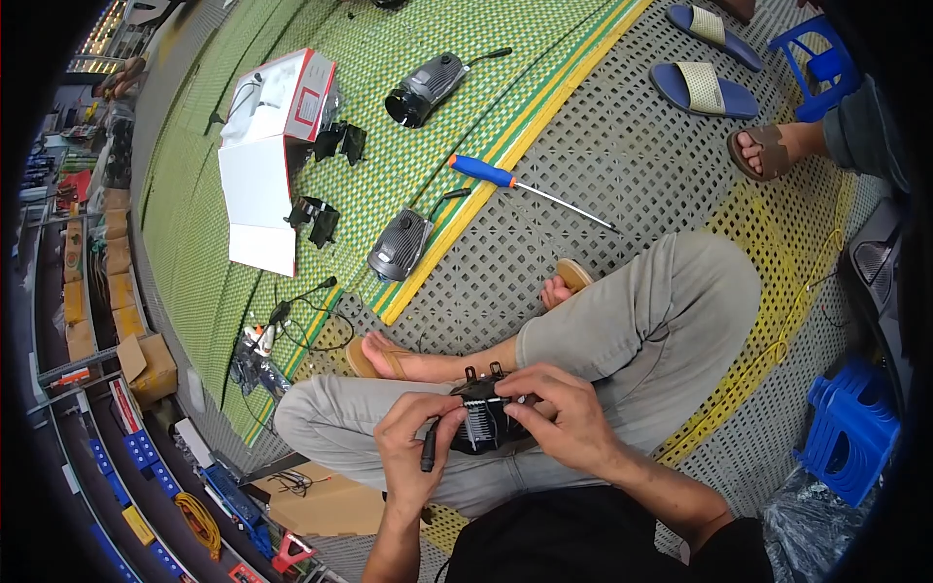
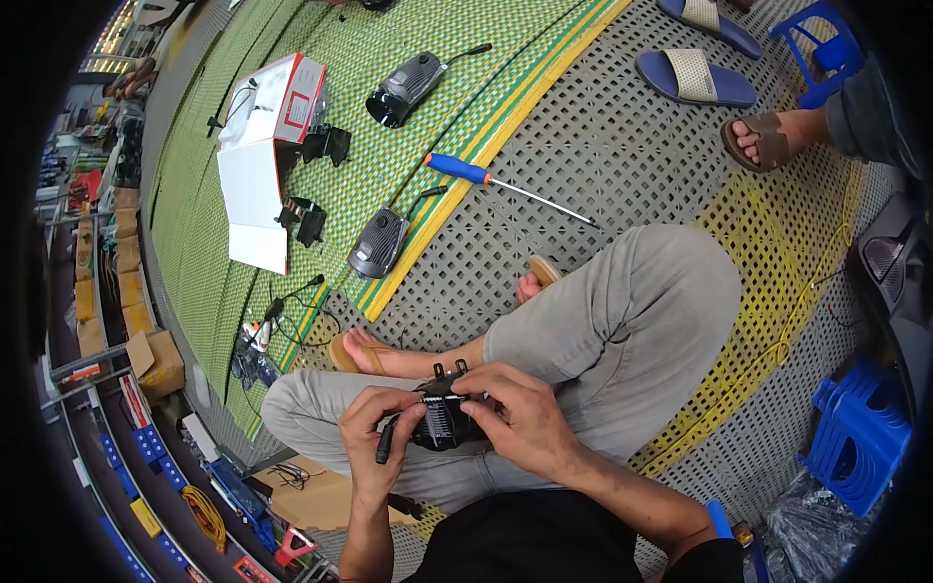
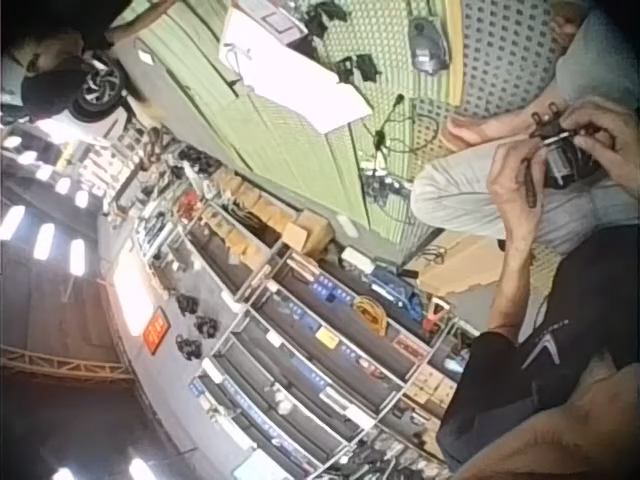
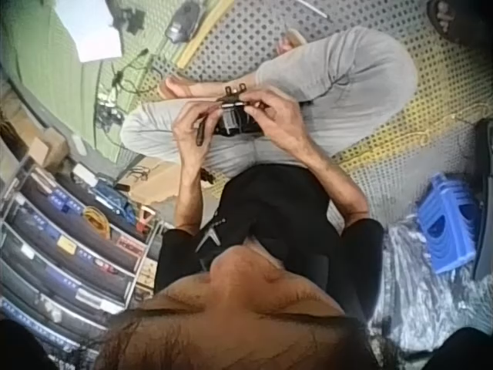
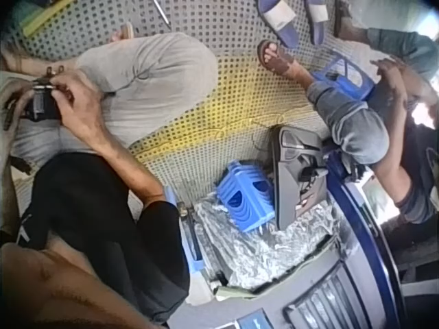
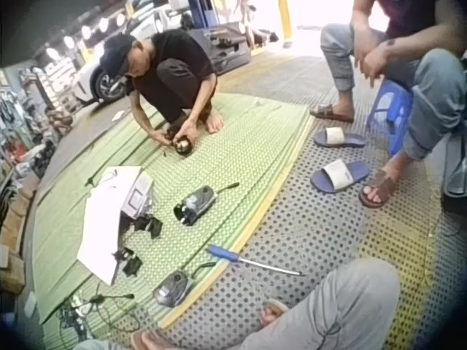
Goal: The person is assembling or repairing automotive headlight assemblies, involving wiring and screw installation.
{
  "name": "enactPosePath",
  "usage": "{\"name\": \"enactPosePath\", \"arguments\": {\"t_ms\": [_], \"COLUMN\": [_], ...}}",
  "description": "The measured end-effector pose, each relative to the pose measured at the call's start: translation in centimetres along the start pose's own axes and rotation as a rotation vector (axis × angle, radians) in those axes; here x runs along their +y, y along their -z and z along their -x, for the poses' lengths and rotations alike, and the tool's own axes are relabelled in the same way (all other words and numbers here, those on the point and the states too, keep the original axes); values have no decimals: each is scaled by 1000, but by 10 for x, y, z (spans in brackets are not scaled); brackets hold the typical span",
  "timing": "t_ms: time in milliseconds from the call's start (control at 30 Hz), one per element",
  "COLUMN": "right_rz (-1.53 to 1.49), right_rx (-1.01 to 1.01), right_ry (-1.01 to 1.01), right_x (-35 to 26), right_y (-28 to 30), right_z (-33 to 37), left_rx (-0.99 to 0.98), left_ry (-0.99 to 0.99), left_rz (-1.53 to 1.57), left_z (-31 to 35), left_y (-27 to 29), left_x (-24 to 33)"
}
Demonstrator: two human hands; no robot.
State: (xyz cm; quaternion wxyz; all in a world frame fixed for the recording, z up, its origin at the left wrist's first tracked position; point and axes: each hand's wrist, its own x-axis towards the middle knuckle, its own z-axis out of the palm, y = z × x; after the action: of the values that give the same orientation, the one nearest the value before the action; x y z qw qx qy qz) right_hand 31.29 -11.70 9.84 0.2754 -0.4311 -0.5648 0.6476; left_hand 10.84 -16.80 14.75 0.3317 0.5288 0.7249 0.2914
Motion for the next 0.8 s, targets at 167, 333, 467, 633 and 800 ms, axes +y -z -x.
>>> {"name": "enactPosePath", "arguments": {"t_ms": [167,333,467,633,800], "right_rz": [7,4,2,69,-17], "right_rx": [22,79,81,136,176], "right_ry": [64,-101,-114,26,79], "right_x": [-5,-5,10,-5,-8], "right_y": [1,-5,-14,-16,-23], "right_z": [2,4,10,16,20], "left_rx": [-17,-10,-105,-226,-349], "left_ry": [-4,-150,-174,-279,-180], "left_rz": [1,-158,-199,-171,-207], "left_z": [-4,-1,8,8,-1], "left_y": [-3,4,12,41,48], "left_x": [8,8,5,34,38]}}
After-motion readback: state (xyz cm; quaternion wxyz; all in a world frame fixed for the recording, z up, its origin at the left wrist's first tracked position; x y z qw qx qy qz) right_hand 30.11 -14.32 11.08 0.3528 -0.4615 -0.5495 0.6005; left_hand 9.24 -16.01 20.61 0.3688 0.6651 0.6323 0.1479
